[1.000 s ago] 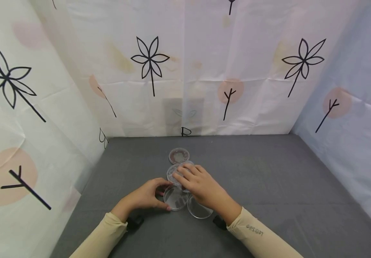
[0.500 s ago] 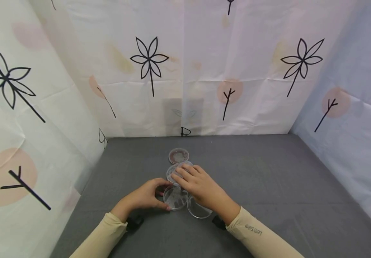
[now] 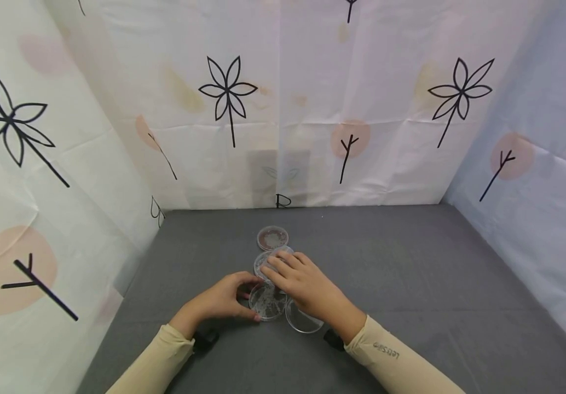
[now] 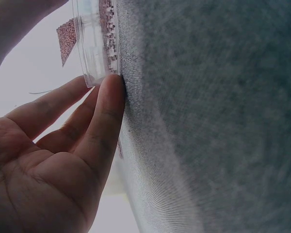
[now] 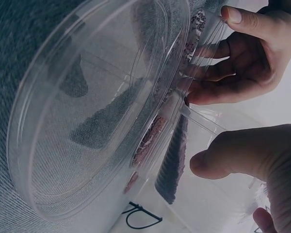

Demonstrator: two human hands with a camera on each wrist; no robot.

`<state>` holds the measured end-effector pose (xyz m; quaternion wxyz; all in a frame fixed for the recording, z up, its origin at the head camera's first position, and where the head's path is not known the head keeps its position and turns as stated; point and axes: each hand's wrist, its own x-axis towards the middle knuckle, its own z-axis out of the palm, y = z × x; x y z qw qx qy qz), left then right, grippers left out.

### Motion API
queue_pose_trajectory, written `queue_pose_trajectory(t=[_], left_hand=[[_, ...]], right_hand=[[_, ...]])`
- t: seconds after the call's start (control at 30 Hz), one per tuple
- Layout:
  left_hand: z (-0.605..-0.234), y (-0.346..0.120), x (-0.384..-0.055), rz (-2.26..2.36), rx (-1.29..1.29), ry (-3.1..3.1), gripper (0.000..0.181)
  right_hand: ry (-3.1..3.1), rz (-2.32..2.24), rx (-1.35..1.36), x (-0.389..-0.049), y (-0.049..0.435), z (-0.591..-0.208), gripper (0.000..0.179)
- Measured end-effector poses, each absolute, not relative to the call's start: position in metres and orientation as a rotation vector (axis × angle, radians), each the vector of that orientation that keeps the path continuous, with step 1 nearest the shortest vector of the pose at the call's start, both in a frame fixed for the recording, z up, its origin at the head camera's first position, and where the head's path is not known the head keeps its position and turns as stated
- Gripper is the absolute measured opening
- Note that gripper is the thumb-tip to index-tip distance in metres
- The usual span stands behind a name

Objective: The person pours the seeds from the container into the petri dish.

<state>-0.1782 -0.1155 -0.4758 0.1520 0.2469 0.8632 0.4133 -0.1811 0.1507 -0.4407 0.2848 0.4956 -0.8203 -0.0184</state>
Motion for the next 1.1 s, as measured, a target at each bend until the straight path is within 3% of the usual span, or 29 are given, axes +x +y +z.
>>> queue_pose_trajectory(t=[1.1], left_hand=[[-0.4788, -0.1157, -0.1794, 1.178, 0.71, 2.487, 0.082]], right_hand=[[-2.172, -0.047, 1.324, -0.1816, 0.1508, -0.4461, 0.076]])
